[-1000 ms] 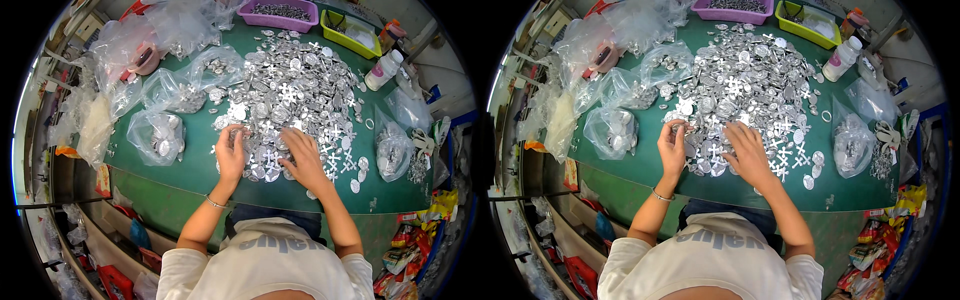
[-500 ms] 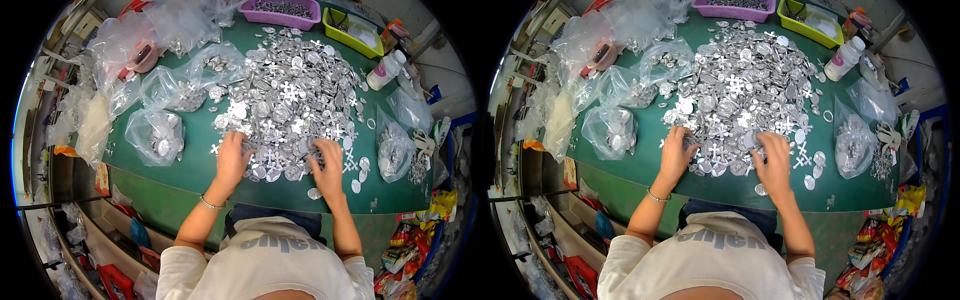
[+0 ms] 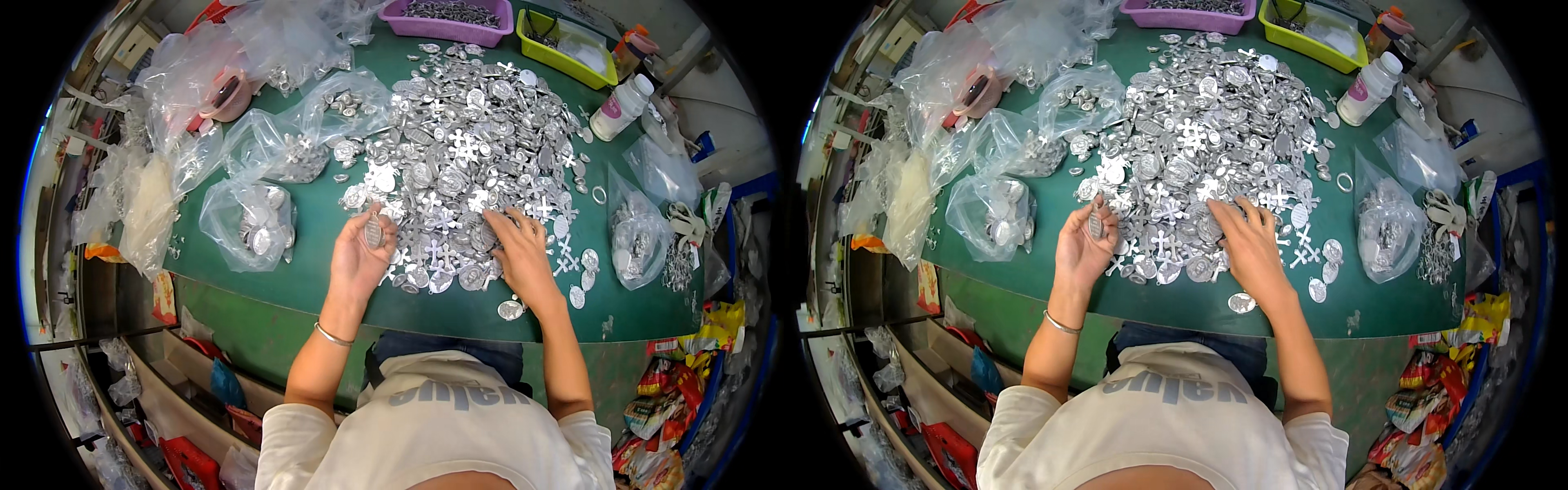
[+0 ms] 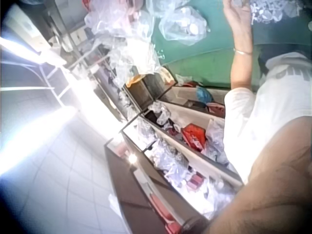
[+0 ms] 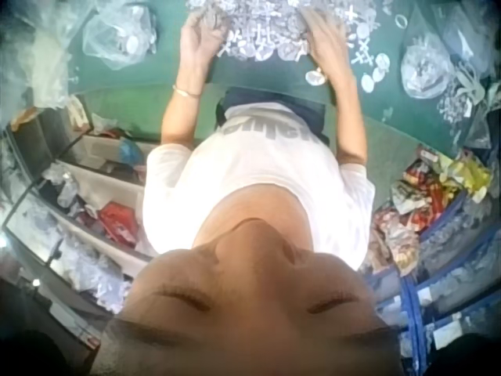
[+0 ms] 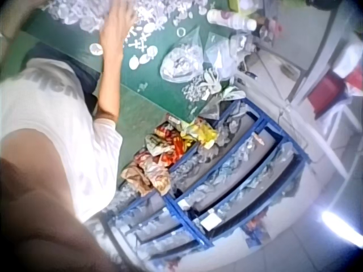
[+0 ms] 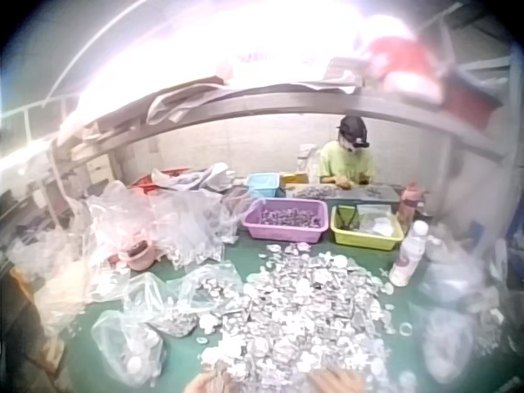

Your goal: The person sorts various metallic charms and decorative pieces by hand into small clear bags, picking individual pieces from a large pile on a green table and placing them into the bags.

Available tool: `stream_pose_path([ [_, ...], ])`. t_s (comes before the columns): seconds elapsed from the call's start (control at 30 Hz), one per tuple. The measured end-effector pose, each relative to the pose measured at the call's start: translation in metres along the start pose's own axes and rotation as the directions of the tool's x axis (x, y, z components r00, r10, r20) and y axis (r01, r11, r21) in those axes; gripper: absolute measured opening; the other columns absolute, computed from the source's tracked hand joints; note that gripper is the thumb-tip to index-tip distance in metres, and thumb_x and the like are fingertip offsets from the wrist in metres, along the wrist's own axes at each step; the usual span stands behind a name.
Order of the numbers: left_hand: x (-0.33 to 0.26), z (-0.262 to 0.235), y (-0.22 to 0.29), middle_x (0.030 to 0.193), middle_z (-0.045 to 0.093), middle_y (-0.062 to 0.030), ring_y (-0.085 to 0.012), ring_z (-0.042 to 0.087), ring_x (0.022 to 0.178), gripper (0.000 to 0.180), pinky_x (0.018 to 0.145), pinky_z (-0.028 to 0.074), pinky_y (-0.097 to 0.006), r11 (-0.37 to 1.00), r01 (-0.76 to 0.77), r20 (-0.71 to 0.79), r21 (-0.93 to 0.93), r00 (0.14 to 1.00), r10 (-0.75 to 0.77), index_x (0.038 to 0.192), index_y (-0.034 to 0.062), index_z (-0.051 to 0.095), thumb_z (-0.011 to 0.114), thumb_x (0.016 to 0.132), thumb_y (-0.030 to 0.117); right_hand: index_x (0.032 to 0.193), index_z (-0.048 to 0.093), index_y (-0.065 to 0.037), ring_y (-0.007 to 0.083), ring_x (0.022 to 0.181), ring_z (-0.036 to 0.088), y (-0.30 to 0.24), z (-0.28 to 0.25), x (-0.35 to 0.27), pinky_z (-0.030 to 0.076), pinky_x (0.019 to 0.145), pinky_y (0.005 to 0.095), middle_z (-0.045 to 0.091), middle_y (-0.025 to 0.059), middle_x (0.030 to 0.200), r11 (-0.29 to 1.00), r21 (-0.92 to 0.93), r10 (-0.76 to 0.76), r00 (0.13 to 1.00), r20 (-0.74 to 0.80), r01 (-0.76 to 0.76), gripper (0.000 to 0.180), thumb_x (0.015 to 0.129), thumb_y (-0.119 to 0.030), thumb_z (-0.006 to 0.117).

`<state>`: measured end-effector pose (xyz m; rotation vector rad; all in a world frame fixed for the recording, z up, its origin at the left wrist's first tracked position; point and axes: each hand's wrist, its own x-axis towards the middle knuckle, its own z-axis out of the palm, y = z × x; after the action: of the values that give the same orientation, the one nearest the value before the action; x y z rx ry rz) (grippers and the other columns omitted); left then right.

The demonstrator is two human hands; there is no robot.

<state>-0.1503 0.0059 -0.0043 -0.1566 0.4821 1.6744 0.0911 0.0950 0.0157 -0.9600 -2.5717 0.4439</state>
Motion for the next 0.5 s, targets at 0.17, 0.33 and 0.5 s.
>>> stream_pose_path([
  [0.17, -0.018, 0.009, -0.012, 0.083, 0.061, -0.0077, -0.0123, 0.054, 0.066, 0.02, 0.057, 0.044, -0.022, 0.784, -0.039, -0.029, 0.619, 0.997, 0.073, 0.103, -0.0014, 0.057, 0.051, 0.09, 0.012, 0.108, 0.057, -0.005, 0.0282, 0.115, 0.042, 0.005, 0.002, 0.0, 0.03, 0.096, 0.0456, 0.052, 0.0061, 0.116, 0.989, -0.133, -0.069, 0.997, -0.027, 0.065, 0.037, 0.071, 0.0, 0.061],
  [0.33, -0.026, 0.003, -0.023, 0.085, 0.062, -0.0057, -0.0126, 0.056, 0.071, 0.015, 0.063, 0.045, -0.025, 0.326, -0.09, 0.078, 0.941, 0.996, 0.051, 0.095, -0.0019, 0.061, 0.058, 0.085, 0.009, 0.101, 0.059, -0.003, 0.0282, 0.106, 0.048, 0.019, 0.012, -0.001, 0.033, 0.095, 0.0422, 0.056, 0.0077, 0.107, 0.996, -0.049, -0.088, 0.975, -0.203, 0.08, 0.025, 0.076, -0.002, 0.057],
  [0.5, -0.031, -0.002, -0.033, 0.085, 0.065, -0.0112, -0.0161, 0.061, 0.074, 0.018, 0.066, 0.048, -0.027, -0.271, -0.239, 0.316, 0.932, 0.903, 0.292, 0.092, -0.0019, 0.062, 0.066, 0.078, 0.008, 0.099, 0.056, 0.0, 0.0225, 0.096, 0.055, 0.017, 0.003, -0.008, 0.043, 0.082, 0.0339, 0.061, 0.0117, 0.098, 0.441, 0.882, 0.538, 0.836, -0.112, -0.166, 0.017, 0.087, -0.004, 0.045],
])
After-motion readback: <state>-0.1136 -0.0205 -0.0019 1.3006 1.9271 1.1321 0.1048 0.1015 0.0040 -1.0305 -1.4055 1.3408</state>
